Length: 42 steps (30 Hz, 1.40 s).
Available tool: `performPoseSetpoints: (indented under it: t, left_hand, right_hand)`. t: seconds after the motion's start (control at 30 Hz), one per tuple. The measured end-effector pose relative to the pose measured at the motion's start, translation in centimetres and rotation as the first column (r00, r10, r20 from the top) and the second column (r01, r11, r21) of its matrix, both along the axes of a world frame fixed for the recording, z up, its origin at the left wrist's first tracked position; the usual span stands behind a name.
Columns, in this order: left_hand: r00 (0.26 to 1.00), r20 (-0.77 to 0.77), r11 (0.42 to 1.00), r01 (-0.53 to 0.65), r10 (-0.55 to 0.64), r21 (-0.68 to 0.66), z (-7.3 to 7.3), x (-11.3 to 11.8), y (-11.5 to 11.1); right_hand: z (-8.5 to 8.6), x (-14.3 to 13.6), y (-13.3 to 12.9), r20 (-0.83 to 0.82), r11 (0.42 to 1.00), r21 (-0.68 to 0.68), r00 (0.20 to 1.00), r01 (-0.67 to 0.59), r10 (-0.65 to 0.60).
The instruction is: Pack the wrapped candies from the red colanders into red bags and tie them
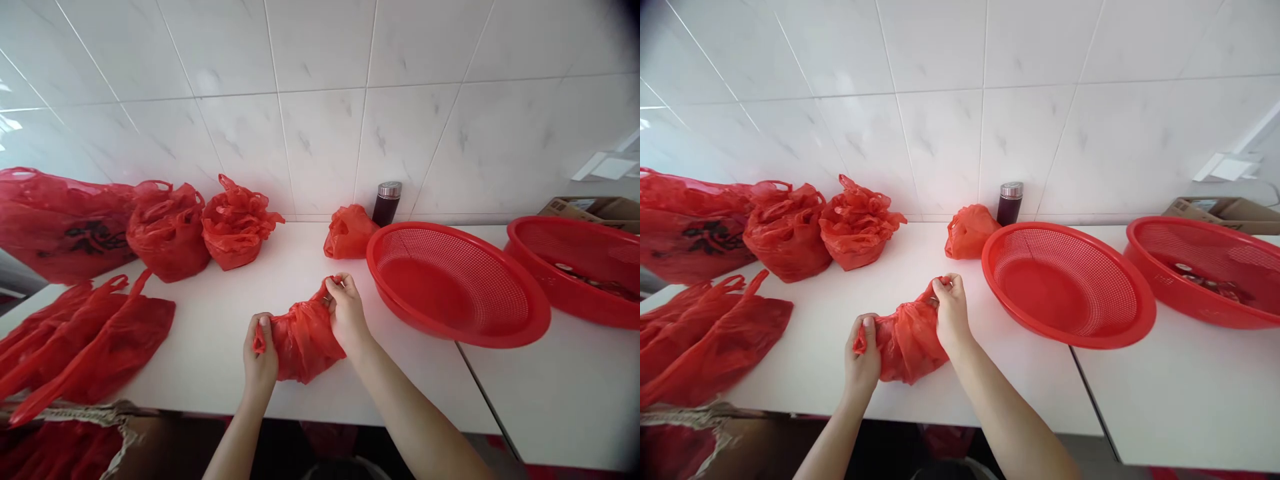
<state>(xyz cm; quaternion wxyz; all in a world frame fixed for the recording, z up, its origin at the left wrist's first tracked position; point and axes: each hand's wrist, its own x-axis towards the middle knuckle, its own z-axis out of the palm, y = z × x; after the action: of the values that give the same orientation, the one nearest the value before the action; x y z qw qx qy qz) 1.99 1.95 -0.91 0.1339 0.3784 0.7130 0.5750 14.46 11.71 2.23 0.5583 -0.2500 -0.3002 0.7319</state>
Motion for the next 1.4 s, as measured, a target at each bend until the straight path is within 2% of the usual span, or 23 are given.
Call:
performPoseSetpoints:
  t: [0.1,0.23,0.27,0.33,0.4,0.47,0.67,0.83,1.03,1.13,1.23,1.4]
  left_hand:
    - [1.0,-0.014,1.0,0.0,0.0,-0.01,-0.7,-0.3,-0.4]
    - [0.999,0.029,0.999,-0.02,0.021,-0.028,-1.2,-0.9,-1.0]
    - [0.999,0.042,0.999,-0.032,0.033,-0.027,-1.3,-1.1,-1.0]
    - [0.996,0.051,0.998,-0.067,0.067,-0.019,-1.6,-1.3,-0.8]
    - [0.994,0.038,0.995,-0.103,0.103,-0.017,-1.8,-1.4,-0.3]
    - [0.992,0.015,0.992,-0.122,0.123,-0.042,-1.9,-1.4,0.3]
    - [0.989,-0.138,0.961,-0.091,0.056,-0.261,-2.8,-0.8,1.7]
    - [0.965,-0.252,0.892,-0.051,-0.072,-0.45,-3.4,-1.6,2.2]
    - [0.916,-0.346,0.8,-0.05,-0.202,-0.598,-3.4,-3.0,2.7]
    - [0.895,-0.375,0.766,-0.061,-0.242,-0.64,-3.3,-3.1,3.0]
    - [0.881,-0.391,0.743,-0.072,-0.265,-0.666,-3.3,-2.9,3.3]
    - [0.878,-0.395,0.736,-0.077,-0.27,-0.673,-3.1,-2.7,3.3]
  right_hand:
    - [-1.2,-0.7,1.1,0.041,0.986,-0.041,0.987,0.159,-0.157]
    - [-2.6,-0.9,2.9,0.107,0.953,-0.01,0.948,0.301,-0.299]
    - [-3.0,-0.9,3.1,0.132,0.945,0.015,0.936,0.326,-0.326]
    - [-3.8,-1.3,2.9,0.314,0.918,0.185,0.864,0.35,-0.392]
    - [-4.6,-1.9,2.3,0.539,0.875,0.407,0.705,0.261,-0.461]
    - [-5.5,-2.4,1.5,0.667,0.84,0.529,0.552,0.121,-0.5]
    - [-7.0,-2.5,1.4,0.768,0.83,0.557,0.405,-0.037,-0.497]
    - [-7.3,-1.4,2.4,0.832,0.837,0.533,0.256,-0.124,-0.492]
    - [-8.2,-1.0,3.7,0.884,0.857,0.467,0.11,-0.218,-0.454]
    - [-8.7,-1.0,4.4,0.899,0.869,0.437,0.076,-0.232,-0.432]
    - [-9.1,-1.2,4.6,0.908,0.88,0.42,0.085,-0.224,-0.411]
    - [-9.3,-1.2,4.5,0.903,0.902,0.41,0.199,-0.137,-0.38]
